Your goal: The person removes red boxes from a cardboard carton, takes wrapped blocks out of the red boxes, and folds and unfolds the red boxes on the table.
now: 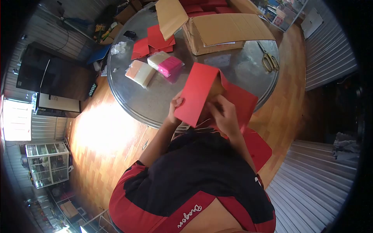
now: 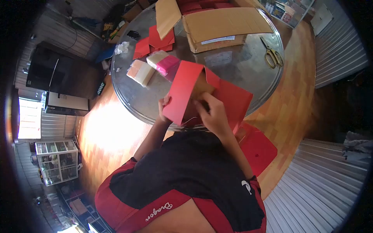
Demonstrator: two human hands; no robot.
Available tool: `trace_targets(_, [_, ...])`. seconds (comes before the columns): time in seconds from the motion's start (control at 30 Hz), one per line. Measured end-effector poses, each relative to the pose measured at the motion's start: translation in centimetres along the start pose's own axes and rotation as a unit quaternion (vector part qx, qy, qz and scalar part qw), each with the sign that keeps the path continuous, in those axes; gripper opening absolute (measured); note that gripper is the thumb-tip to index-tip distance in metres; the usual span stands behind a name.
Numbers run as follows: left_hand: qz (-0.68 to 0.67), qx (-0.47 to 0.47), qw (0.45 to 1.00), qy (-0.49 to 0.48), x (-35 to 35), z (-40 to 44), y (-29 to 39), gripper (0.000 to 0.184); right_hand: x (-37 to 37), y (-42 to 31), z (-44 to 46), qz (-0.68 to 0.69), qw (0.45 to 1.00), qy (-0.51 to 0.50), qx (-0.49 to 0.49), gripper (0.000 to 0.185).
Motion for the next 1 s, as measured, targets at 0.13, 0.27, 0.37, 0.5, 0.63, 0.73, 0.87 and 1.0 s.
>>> trace_targets(0.13, [-0.098, -0.046, 0.988, 0.111, 4.0, 2.7, -2.9, 0.047, 2.7, 0.0, -2.8, 0.118, 0.984, 0.124, 0.059, 0.005])
trace_targets(0.27, [-0.172, 0.011, 0.974, 0.15, 6.3, 2.6, -3.0, 0.041, 6.8, -0.7, -4.6, 0.257, 0.895, 0.352, 0.101, 0.005])
trace_targets(0.37, [-0.1, -0.006, 0.985, 0.142, 5.4, 2.7, -4.3, 0.041, 8.9, -0.9, -5.4, 0.154, 0.919, 0.331, 0.148, 0.006])
trace_targets(0.5, [0.22, 0.065, 0.929, 0.29, 7.2, 4.2, -6.3, 0.033, 6.4, -0.7, -4.9, 0.028, 0.941, 0.321, 0.101, 0.008])
trace_targets(0.63, [0.284, -0.063, 0.937, 0.195, 3.9, 3.1, -0.1, 0.033, 3.4, -1.4, -3.6, -0.075, 0.976, 0.19, 0.079, 0.013])
trace_targets(0.73, [0.247, -0.021, 0.968, -0.034, 0.2, 0.9, 4.9, 0.042, 1.0, -1.6, -2.2, -0.108, 0.984, 0.119, 0.072, 0.016])
trace_targets(0.87, [0.439, -0.069, 0.892, -0.076, -0.1, -0.5, 5.6, 0.046, -1.1, -1.5, -0.1, -0.106, 0.988, 0.039, 0.103, 0.015])
trace_targets(1.0, [0.162, -0.083, 0.969, 0.166, 7.0, 0.0, 6.3, 0.047, -1.6, -2.4, 1.4, -0.167, 0.971, 0.102, 0.14, 0.026])
Point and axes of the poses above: each hand's wrist, its own z-axis towards the middle knuckle, its own x-axis out of the back of the hand, y = z × x, the point moved 2 cm from there along z, towards the middle knuckle, and after that the axes turned 3 degrees about z, right-handed, at the moved point
